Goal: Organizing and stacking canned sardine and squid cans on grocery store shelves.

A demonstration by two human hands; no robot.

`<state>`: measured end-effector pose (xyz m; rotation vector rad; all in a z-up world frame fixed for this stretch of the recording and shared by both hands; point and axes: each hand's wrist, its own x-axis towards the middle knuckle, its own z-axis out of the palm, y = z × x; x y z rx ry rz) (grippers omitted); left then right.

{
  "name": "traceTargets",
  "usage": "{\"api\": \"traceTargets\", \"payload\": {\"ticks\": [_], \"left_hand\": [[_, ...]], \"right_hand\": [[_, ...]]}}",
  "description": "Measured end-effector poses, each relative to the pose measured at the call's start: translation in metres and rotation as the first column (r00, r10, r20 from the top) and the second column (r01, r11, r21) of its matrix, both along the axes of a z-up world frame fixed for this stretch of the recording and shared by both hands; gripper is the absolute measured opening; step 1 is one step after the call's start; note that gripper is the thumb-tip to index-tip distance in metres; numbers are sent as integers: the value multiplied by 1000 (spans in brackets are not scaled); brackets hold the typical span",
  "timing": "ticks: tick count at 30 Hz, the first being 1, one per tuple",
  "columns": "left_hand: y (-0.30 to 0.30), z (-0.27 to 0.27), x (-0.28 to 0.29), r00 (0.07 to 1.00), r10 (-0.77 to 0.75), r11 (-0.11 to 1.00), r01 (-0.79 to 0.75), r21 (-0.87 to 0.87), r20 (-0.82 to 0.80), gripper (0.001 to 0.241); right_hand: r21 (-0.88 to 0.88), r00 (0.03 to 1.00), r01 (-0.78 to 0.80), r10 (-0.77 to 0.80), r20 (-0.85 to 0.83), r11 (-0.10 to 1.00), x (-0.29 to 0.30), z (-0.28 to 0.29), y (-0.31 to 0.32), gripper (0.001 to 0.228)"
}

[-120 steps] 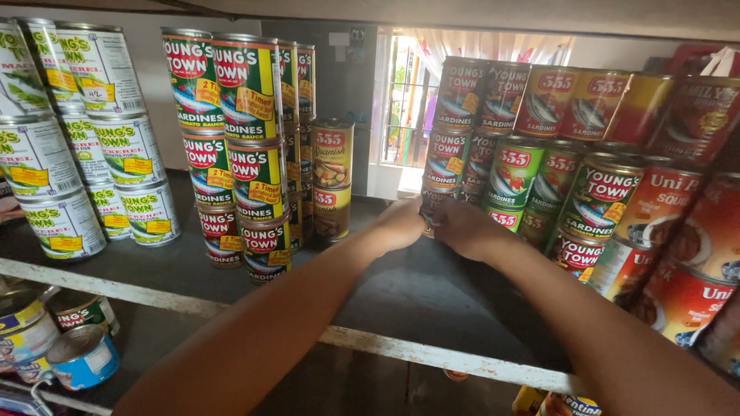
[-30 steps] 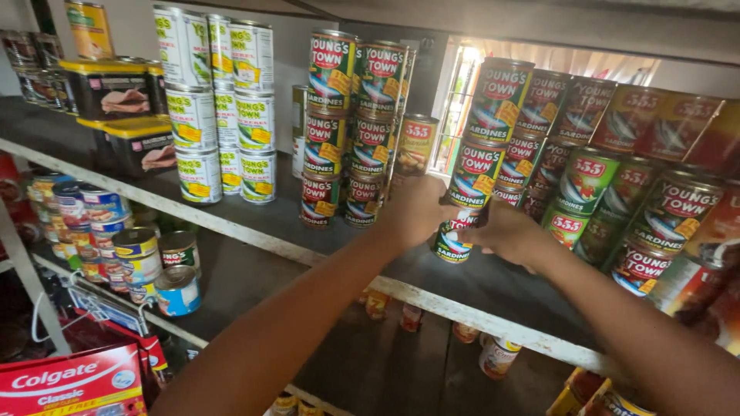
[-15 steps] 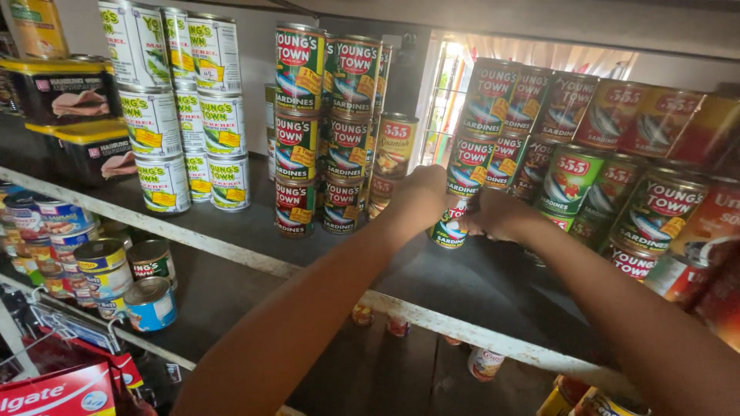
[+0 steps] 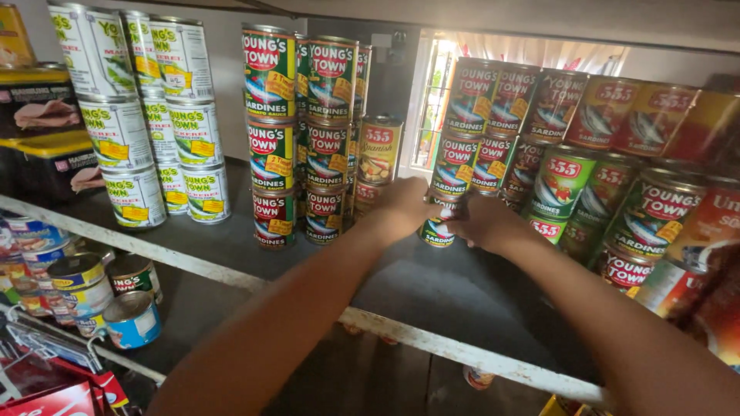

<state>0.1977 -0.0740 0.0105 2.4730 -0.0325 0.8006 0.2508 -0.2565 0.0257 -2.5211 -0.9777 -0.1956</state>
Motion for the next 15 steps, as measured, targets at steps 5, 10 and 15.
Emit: {"api": "traceTargets", "payload": {"ticks": [5, 10, 15], "left_hand": [[1, -6, -1, 999, 24, 986, -19, 168, -25, 46], [6, -20, 19, 1000, -2, 995, 4, 103, -13, 52], [-7, -13, 6, 989, 29, 999, -32, -15, -144, 51]], "right_hand": [[-98, 986, -86, 70, -151, 991, 11, -14, -13, 26], [122, 942, -207, 232, -241, 971, 6, -26, -12, 26], [163, 937, -189, 227, -264, 968, 4, -30, -11, 31]]}}
